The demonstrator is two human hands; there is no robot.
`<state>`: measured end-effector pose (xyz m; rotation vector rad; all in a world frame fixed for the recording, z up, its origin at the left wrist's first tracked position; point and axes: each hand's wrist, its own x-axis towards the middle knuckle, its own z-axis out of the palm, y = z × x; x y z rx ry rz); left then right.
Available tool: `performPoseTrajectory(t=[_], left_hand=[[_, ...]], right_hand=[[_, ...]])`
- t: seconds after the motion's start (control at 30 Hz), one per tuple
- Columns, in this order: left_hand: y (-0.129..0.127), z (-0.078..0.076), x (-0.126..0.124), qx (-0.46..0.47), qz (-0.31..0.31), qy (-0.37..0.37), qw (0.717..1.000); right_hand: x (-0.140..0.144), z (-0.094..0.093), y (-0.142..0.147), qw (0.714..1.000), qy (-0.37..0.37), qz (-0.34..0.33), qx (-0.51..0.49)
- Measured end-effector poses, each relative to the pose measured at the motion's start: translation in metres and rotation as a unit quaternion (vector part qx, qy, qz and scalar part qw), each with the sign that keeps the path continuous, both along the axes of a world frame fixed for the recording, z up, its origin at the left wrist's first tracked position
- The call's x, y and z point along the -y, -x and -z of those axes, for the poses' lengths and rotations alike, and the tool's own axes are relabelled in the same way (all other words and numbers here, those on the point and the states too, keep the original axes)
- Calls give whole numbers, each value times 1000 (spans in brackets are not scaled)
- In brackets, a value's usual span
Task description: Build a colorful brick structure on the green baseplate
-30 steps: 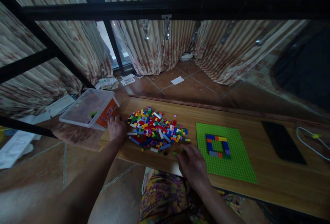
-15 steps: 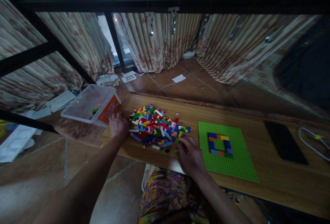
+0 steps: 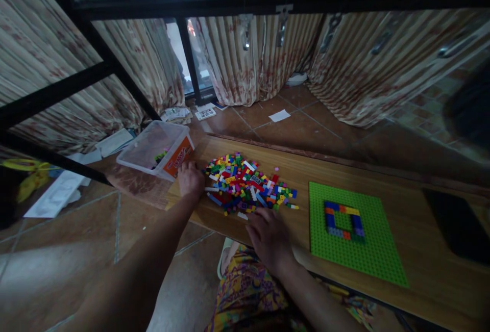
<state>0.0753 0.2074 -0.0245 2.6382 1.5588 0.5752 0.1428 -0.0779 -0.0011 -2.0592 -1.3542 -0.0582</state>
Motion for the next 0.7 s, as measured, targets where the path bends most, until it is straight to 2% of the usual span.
performPoseTrajectory(t=[0.2,0.47,0.6,0.7], left_hand=[[0,0,0,2,-3,6,1000],[0,0,1,6,-5,13,1000],[0,1,0,8,-2,14,1000],[1,1,0,6,-1,12,1000]], right_hand=[[-15,5,2,998,50,-2,31],[0,13,-23,999,36,13,29],[-11,3,-34,998,23,33,43],[-33,-9,-37,994,64,60,64]])
